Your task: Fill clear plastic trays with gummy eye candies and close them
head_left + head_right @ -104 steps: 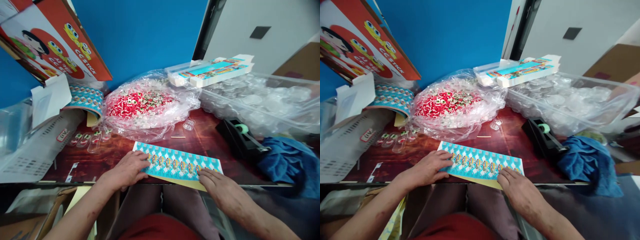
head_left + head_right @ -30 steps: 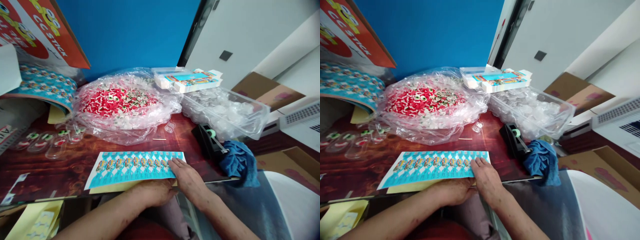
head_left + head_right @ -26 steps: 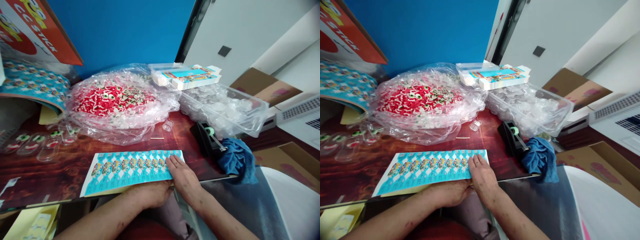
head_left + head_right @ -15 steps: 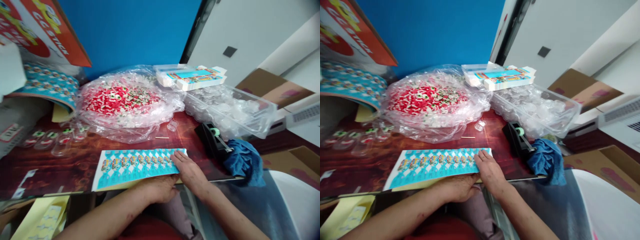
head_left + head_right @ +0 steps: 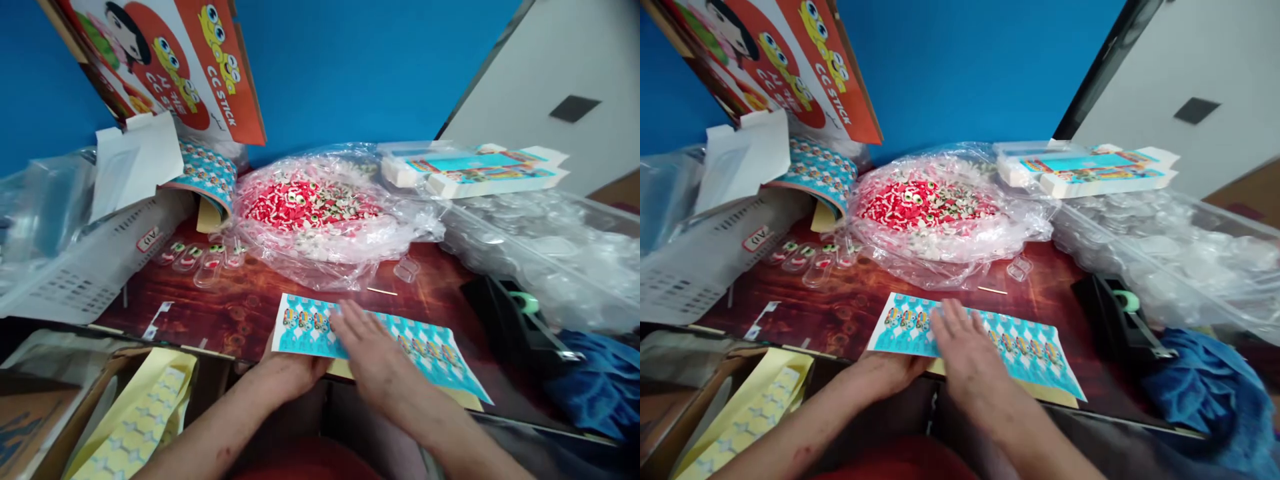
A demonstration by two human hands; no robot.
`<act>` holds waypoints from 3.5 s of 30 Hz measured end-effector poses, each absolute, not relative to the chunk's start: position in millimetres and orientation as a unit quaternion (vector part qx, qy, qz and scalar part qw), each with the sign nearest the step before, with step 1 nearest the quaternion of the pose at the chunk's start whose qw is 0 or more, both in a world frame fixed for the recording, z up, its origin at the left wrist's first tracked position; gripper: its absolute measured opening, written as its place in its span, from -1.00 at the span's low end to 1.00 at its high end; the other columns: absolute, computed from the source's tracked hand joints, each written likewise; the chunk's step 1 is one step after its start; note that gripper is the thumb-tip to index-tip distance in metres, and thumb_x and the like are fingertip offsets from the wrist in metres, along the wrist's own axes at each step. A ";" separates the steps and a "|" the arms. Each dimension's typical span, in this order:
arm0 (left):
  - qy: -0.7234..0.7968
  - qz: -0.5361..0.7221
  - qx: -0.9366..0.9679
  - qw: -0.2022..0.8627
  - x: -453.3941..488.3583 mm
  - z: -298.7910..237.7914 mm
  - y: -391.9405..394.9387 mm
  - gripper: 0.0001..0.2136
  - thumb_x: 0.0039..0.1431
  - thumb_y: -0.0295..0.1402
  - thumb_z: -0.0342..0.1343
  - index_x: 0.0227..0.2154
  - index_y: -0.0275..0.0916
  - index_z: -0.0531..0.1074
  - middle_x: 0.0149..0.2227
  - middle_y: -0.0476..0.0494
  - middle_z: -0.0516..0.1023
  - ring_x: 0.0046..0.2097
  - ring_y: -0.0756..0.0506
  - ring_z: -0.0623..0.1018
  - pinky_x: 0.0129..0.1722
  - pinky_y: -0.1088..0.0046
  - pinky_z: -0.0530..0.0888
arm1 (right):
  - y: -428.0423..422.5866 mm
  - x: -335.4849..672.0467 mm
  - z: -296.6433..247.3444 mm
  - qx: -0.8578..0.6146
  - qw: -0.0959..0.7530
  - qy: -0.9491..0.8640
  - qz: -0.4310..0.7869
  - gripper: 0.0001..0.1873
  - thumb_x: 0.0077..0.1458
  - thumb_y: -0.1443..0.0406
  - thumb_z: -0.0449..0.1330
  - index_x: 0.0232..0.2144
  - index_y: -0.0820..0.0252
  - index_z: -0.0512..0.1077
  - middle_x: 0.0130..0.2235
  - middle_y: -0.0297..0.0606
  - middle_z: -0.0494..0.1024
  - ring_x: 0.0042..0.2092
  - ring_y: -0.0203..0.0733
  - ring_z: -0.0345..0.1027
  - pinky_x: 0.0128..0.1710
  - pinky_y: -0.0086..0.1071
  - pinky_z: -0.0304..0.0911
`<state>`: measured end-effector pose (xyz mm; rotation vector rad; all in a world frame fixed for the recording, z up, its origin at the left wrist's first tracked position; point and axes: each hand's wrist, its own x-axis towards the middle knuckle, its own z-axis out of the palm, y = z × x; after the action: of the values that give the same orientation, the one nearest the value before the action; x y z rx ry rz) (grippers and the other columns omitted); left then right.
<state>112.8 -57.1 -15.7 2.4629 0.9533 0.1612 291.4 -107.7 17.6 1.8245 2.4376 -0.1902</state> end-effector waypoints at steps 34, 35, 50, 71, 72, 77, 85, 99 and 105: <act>0.386 0.019 0.917 0.102 79.5 11.7 -34.1 -0.70 0.16 -0.28 -0.08 -0.06 -0.14 0.33 0.09 -0.11 0.36 -0.04 -0.22 0.35 -0.15 0.12 0.33 | -94.3 255.4 -24.7 0.538 -0.050 0.838 -0.078 -0.34 -0.07 0.54 -0.08 0.12 0.17 0.22 0.21 -0.19 0.16 0.24 -0.04 -0.05 0.17 0.03 -0.06; 0.385 0.016 0.918 0.100 78.9 12.7 -33.2 -0.69 0.15 -0.27 -0.06 -0.04 -0.14 0.32 0.10 -0.11 0.34 -0.04 -0.23 0.35 -0.16 0.11 0.33 | -94.1 255.4 -25.3 0.537 -0.052 0.838 -0.076 -0.34 -0.07 0.54 -0.08 0.12 0.17 0.22 0.20 -0.19 0.16 0.24 -0.04 -0.05 0.17 0.03 -0.06; 0.361 0.044 0.928 0.075 81.7 0.9 -30.3 -0.64 0.20 -0.18 -0.11 0.01 -0.17 0.32 0.09 -0.11 0.38 0.11 -0.27 0.26 0.15 -0.12 -0.15 | -100.8 258.8 -17.6 0.529 -0.048 0.832 -0.159 -0.40 -0.04 0.48 -0.05 0.10 0.15 0.26 0.19 -0.21 0.19 0.23 0.00 -0.03 0.16 0.10 -0.06; 0.303 0.263 0.909 0.111 59.8 4.5 -54.9 -0.85 0.10 -0.36 0.02 -0.43 -0.25 0.47 -0.43 -0.13 0.53 -0.32 -0.08 0.47 -0.19 0.28 0.41 | -74.6 254.2 7.5 0.559 -0.045 0.794 -0.235 -0.38 -0.02 0.54 -0.10 0.13 0.19 0.21 0.20 -0.20 0.19 0.25 -0.05 -0.09 0.19 0.00 -0.09; 0.295 0.232 0.921 0.107 59.6 0.9 -64.6 -0.82 0.10 -0.32 0.03 -0.33 -0.27 0.48 -0.31 -0.18 0.56 -0.23 -0.12 0.48 -0.12 0.24 0.40 | -73.8 252.2 8.3 0.560 -0.034 0.793 -0.238 -0.38 -0.01 0.52 -0.08 0.13 0.15 0.21 0.20 -0.22 0.19 0.25 0.01 -0.10 0.17 0.05 -0.09; 0.321 0.190 0.927 0.041 64.0 -18.4 -77.6 -0.67 0.13 -0.24 0.01 -0.10 -0.29 0.42 -0.05 -0.19 0.50 0.02 -0.22 0.42 0.04 0.12 0.35 | -72.3 240.3 -2.5 0.561 0.005 0.804 -0.198 -0.43 0.07 0.41 -0.02 0.14 -0.06 0.19 0.25 -0.33 0.08 0.26 0.23 -0.25 0.11 0.27 -0.20; 0.314 0.229 0.920 0.052 61.1 -15.6 -76.0 -0.68 0.11 -0.25 0.04 -0.12 -0.31 0.42 -0.11 -0.17 0.54 -0.06 -0.23 0.47 -0.04 0.13 0.39 | -65.3 240.3 -1.9 0.565 0.022 0.806 -0.177 -0.43 0.08 0.43 -0.06 0.14 0.01 0.18 0.25 -0.31 0.08 0.27 0.19 -0.27 0.13 0.22 -0.20; 0.373 0.099 0.910 0.154 94.2 -7.4 -33.9 -0.60 0.25 -0.23 -0.20 0.06 -0.27 0.26 0.12 -0.18 0.33 0.05 -0.23 0.32 -0.03 0.12 0.32 | -87.6 248.3 -30.2 0.552 -0.065 0.819 -0.144 -0.61 0.11 0.37 0.02 0.00 0.18 0.37 0.15 -0.17 0.26 0.25 0.04 -0.13 0.19 0.08 -0.20; 0.390 0.069 0.902 0.171 98.2 -3.8 -35.1 -0.59 0.24 -0.20 -0.21 0.07 -0.27 0.25 0.15 -0.15 0.30 0.05 -0.22 0.29 -0.01 0.11 0.31 | -88.0 247.9 -33.8 0.553 -0.079 0.820 -0.126 -0.64 0.10 0.33 0.04 -0.04 0.20 0.40 0.15 -0.14 0.26 0.24 0.05 -0.09 0.19 0.09 -0.19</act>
<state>98.2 -35.1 -3.8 2.5618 1.1062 0.1947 247.9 -88.0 -33.8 1.8294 2.7145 -0.4162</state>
